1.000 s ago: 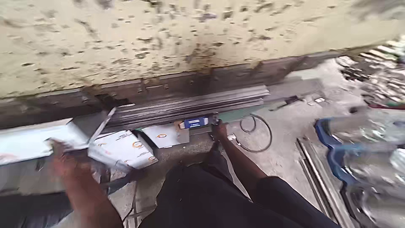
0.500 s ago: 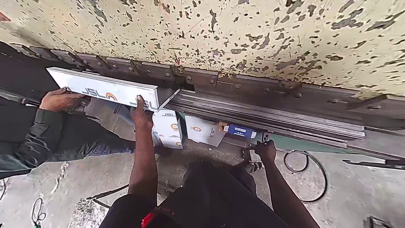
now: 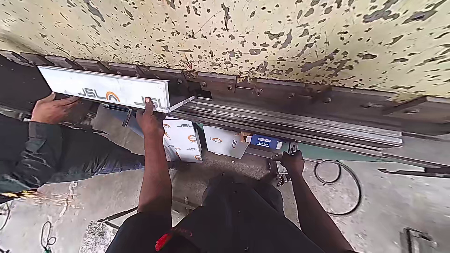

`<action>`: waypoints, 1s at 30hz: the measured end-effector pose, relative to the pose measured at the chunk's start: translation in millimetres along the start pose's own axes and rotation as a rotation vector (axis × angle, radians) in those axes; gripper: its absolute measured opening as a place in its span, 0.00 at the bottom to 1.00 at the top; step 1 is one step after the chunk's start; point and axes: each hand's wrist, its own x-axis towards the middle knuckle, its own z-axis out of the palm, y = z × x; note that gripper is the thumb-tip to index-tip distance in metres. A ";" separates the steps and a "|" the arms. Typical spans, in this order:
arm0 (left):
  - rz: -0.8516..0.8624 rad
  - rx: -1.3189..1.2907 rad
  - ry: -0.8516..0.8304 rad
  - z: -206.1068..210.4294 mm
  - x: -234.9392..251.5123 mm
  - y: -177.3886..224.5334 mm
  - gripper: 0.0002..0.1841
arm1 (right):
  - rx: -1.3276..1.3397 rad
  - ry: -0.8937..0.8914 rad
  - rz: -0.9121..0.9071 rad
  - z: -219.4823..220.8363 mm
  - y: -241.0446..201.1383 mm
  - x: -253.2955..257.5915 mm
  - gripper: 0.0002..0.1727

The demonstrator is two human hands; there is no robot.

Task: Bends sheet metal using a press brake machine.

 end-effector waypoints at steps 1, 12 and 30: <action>0.002 0.001 -0.002 -0.6 0.5 0.6 0.28 | 0.003 0.000 -0.001 0.4 -0.5 0.3 0.30; -0.016 0.097 -0.292 -37.1 14.5 -17.7 0.28 | -0.013 0.002 0.008 -0.8 11.7 4.2 0.32; -0.036 -0.034 -0.245 -0.3 -14.6 5.5 0.18 | 0.003 -0.005 -0.006 3.3 17.2 12.1 0.26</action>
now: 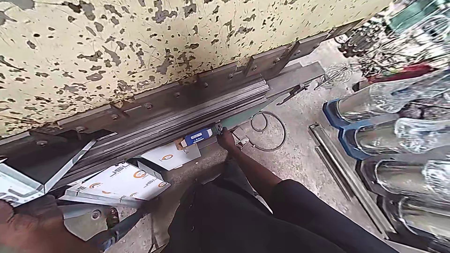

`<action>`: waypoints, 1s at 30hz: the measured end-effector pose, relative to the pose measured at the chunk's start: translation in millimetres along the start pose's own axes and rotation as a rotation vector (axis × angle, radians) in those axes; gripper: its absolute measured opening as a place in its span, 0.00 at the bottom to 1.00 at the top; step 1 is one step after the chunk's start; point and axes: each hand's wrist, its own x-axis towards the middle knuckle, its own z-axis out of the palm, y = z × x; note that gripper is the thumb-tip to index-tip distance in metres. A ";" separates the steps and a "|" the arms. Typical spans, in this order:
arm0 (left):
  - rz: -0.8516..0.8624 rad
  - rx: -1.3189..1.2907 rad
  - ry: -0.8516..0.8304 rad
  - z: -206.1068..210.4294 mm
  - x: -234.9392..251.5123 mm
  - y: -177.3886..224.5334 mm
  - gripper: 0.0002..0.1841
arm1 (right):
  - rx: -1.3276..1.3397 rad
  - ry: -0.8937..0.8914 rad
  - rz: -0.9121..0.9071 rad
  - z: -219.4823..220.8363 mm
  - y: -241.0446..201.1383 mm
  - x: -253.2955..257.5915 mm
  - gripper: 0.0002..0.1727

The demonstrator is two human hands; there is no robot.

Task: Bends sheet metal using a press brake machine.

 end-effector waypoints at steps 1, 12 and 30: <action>-0.013 0.006 0.015 0.0 -0.3 0.0 0.18 | 0.001 0.001 -0.002 -0.6 -0.4 -0.1 0.26; -0.012 0.003 0.069 4.6 1.5 4.3 0.17 | -0.099 0.047 0.020 -1.5 -7.5 -5.9 0.24; -0.051 0.062 -0.109 -12.4 16.6 13.3 0.19 | -0.105 0.050 0.082 -6.8 -19.6 -12.0 0.24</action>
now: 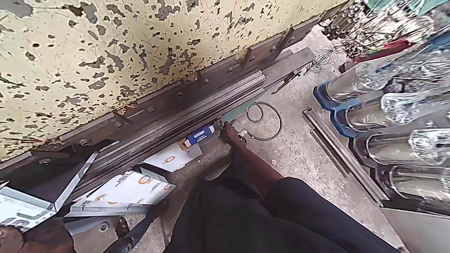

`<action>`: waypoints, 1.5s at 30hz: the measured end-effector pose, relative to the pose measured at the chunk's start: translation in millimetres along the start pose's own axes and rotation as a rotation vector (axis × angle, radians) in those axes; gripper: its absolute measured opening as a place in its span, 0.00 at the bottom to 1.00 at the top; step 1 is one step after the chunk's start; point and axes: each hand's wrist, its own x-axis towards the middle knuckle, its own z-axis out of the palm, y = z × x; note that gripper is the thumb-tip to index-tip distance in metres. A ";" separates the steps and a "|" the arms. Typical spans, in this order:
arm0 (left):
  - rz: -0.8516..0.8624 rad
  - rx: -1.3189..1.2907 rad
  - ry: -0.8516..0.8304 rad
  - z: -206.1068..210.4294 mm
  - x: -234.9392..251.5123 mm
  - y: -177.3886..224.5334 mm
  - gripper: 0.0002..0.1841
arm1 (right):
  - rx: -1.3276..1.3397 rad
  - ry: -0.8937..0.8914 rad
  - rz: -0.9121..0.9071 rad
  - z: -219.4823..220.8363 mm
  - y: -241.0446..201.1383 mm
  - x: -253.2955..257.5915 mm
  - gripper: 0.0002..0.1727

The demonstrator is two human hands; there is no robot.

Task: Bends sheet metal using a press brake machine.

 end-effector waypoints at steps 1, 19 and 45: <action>0.002 0.021 0.007 2.8 -2.8 1.4 0.19 | -0.002 0.000 0.005 0.3 0.3 0.0 0.25; 0.045 0.178 0.085 -44.9 30.0 -10.5 0.18 | -0.036 0.010 0.044 6.6 0.5 5.6 0.25; 0.078 0.170 0.052 -59.4 38.1 -15.1 0.18 | -0.038 0.012 0.023 10.4 5.7 6.3 0.25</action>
